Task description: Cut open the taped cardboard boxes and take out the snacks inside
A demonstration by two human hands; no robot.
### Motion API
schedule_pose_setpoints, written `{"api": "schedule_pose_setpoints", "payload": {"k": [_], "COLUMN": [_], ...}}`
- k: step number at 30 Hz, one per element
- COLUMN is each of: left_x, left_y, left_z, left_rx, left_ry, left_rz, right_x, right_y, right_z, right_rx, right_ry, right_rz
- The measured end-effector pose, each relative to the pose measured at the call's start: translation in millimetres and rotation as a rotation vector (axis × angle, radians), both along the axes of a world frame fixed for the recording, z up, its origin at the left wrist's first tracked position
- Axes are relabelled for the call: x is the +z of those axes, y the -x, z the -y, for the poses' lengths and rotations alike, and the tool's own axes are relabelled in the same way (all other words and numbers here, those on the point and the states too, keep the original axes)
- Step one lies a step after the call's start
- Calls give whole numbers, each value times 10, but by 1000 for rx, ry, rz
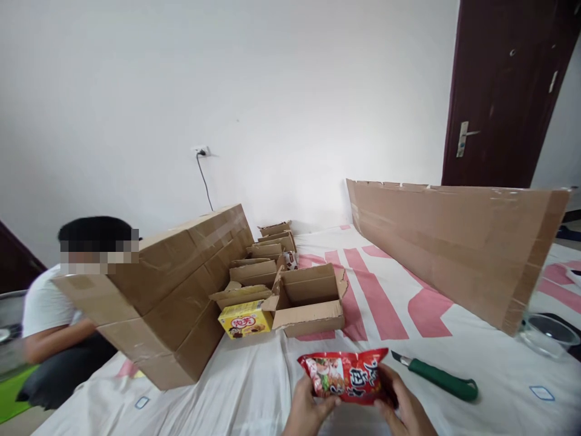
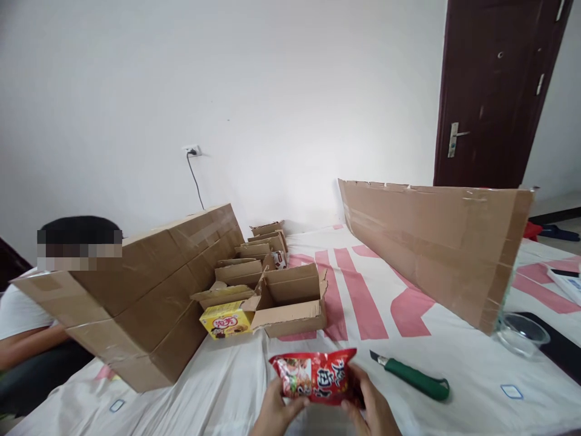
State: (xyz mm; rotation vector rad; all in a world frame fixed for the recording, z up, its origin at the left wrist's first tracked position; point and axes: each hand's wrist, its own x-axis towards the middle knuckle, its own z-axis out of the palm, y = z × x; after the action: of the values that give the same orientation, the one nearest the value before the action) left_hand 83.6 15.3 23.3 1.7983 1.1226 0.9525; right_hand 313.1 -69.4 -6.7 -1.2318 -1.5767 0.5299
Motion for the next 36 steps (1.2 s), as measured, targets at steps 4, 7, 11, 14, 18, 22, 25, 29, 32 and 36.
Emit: {"api": "schedule_pose_setpoints", "payload": {"k": [4, 7, 11, 14, 18, 22, 25, 29, 32, 36], "left_x": [691, 1217, 1500, 1475, 1476, 1350, 904, 199, -4, 20], "left_y": [184, 262, 262, 246, 254, 322, 409, 506, 534, 546], "left_z": [-350, -881, -1391, -1440, -1167, -652, -255, 12, -58, -361], "left_rx": [180, 262, 310, 321, 299, 271, 185, 70, 38, 142], "left_ry": [-119, -185, -194, -199, -286, -390, -438, -342, -191, -92], "left_rz": [-73, -173, -322, -391, -368, -295, -218, -160, -209, -215], "right_x": [975, 1517, 1707, 1610, 1527, 1447, 1150, 572, 283, 91], "right_y": [122, 253, 378, 398, 331, 205, 118, 80, 130, 246], "right_z": [-534, -1203, -1885, -2006, -1766, -1247, -814, -534, -658, -1011], "right_rx": [71, 10, -62, -85, -58, 51, 217, 296, 283, 143], "right_ry": [-127, -82, -9, -2, -82, -191, -211, -93, 14, 87], "right_rz": [8, 127, 188, 208, 199, 176, 215, 275, 172, 49]}}
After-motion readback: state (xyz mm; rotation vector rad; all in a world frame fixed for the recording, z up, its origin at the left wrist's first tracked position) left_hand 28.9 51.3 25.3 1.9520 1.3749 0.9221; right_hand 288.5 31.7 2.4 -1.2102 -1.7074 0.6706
